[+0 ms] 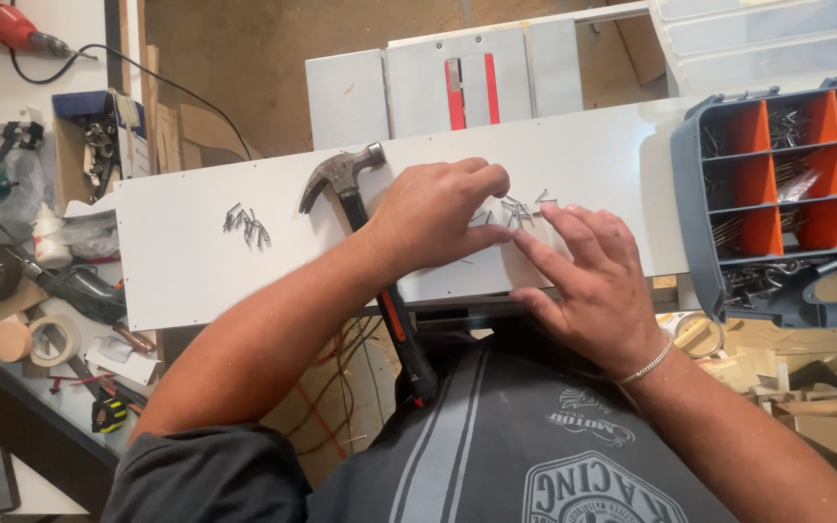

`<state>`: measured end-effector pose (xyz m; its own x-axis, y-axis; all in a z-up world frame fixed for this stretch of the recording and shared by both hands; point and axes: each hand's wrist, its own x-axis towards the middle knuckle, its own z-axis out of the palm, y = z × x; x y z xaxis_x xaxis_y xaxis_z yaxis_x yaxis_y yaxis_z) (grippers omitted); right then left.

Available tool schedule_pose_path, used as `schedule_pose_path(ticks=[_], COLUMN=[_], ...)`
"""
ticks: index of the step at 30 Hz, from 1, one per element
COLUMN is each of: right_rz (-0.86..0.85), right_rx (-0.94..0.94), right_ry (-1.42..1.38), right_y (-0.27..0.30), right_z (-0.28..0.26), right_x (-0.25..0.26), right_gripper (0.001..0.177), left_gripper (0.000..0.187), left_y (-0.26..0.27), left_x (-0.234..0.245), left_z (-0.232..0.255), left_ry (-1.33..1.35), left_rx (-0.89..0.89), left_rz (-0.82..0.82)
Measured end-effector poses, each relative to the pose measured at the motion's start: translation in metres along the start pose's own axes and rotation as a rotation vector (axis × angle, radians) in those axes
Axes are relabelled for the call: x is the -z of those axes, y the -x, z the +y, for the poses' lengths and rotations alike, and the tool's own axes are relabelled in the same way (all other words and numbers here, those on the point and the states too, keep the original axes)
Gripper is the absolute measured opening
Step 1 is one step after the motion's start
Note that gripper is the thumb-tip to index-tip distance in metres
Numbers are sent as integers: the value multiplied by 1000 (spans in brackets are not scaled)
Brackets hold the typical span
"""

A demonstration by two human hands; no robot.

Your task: Hammering several small nails into a white board on a workshop table.

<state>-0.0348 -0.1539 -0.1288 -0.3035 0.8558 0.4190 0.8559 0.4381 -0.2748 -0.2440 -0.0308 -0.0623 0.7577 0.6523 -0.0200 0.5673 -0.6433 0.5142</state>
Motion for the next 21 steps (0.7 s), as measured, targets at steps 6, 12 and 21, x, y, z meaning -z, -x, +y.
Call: schedule_pose_path(ticks=[6,12,21], right_rz=[11,72,85], right_rx=[-47,-87,-162], right_ry=[-34,-74,-27], right_y=[7,16,31], right_z=[5,12,21], right_x=[0,3,10], right_gripper=[62,57,52], left_gripper=[22,22,20], left_y=[-4,-6,-7], left_x=[-5,-11,-15], left_z=[-4,-2,-6], left_ry=[-47,-54,-78], left_rx=[25,51,93], left_rz=[-19,36,13])
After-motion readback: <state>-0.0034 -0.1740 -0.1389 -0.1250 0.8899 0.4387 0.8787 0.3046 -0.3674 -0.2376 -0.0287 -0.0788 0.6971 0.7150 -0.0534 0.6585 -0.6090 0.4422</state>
